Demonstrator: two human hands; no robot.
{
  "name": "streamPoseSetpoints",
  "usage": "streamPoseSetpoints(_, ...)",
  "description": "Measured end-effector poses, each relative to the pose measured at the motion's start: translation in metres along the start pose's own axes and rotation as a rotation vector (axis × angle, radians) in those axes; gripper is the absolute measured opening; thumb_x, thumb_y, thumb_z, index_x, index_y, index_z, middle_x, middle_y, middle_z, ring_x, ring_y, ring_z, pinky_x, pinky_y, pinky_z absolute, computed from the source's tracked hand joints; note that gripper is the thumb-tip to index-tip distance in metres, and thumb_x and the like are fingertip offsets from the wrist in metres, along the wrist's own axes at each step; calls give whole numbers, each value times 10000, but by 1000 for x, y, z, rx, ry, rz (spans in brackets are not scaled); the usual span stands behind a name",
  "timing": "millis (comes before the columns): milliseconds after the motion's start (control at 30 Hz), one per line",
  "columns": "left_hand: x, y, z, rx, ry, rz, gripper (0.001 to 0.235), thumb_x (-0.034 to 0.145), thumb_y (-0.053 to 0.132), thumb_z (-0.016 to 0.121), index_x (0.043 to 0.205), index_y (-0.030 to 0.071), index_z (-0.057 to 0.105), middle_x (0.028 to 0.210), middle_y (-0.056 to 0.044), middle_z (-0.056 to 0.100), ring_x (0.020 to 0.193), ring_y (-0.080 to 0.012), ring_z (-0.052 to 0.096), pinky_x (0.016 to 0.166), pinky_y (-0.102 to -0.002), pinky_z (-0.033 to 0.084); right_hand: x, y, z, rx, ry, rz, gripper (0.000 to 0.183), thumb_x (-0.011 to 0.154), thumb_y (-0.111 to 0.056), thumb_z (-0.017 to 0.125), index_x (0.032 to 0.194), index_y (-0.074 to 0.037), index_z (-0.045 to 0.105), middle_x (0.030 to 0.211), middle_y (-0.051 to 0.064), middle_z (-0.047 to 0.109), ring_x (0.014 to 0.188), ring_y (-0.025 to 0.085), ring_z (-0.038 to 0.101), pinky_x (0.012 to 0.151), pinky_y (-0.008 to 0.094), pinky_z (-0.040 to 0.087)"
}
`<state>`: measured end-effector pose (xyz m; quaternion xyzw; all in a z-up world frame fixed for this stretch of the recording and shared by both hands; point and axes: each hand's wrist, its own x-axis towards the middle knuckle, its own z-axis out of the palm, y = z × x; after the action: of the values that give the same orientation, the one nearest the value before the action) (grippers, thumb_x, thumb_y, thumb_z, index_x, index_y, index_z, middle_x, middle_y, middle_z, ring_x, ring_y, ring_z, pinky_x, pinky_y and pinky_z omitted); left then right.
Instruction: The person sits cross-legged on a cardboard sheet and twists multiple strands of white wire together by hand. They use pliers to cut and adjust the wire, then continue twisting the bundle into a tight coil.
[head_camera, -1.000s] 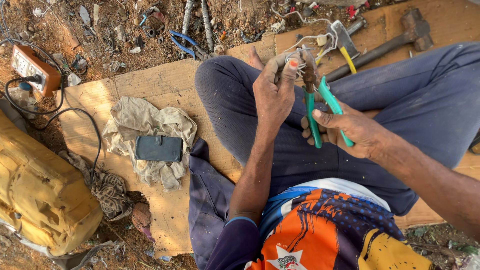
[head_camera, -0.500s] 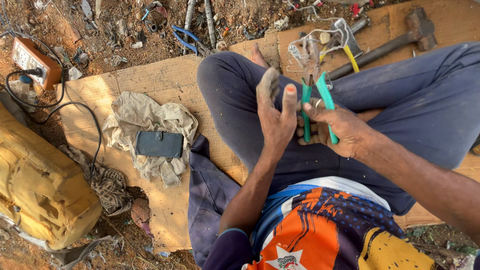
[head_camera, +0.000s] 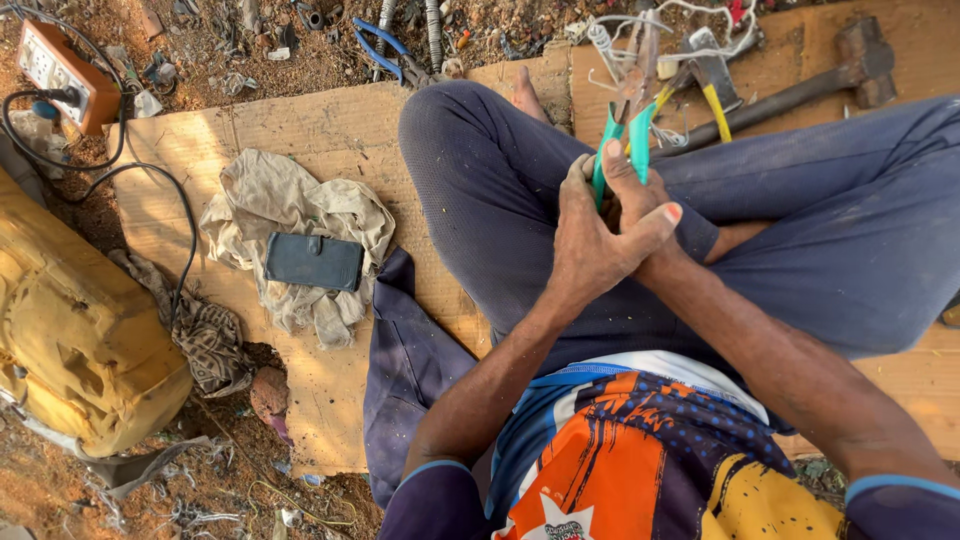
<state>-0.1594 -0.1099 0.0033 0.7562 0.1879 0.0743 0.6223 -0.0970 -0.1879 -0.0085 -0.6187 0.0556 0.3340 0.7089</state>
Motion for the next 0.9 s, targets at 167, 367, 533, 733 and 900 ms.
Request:
streamPoseSetpoints(167,5,-2,8,137,127,-56,1039,758,496,812,1501,-82,372,1372,-296,555,1263,-395,610,1042,-476,525,17,3,6,22,29,-79,437,1043,-483,570,807,-115,592,666,-36,533,554,79,494,491,260,412)
streamPoseSetpoints(367,10,-11,13,131,114,76,875,890,496,744,1510,-49,456,1335,-261,642,1227,-375,692,1060,-449,568,26,19,3,49,142,-113,394,1050,-374,617,759,-120,538,618,-49,474,515,74,427,449,266,356)
streamPoseSetpoints(533,38,-5,-29,296,-232,69,866,848,557,757,1434,-31,509,1287,-262,671,1192,-373,701,1012,-446,563,26,24,-16,403,54,28,180,1009,-261,609,952,-91,615,797,-5,620,675,95,597,618,280,519)
streamPoseSetpoints(733,117,-5,-25,522,40,675,606,1014,451,613,1490,98,488,1473,-198,598,1354,-392,604,1196,-574,307,7,25,-30,412,-166,144,231,1063,-270,654,1056,-49,585,752,39,566,610,171,578,548,356,510)
streamPoseSetpoints(900,152,-3,1,287,-128,597,244,999,389,638,1116,188,711,1208,-44,780,1211,-239,740,1284,-497,432,-7,15,-29,327,-190,233,293,969,-279,581,1170,-68,607,884,66,693,748,162,675,646,343,563)
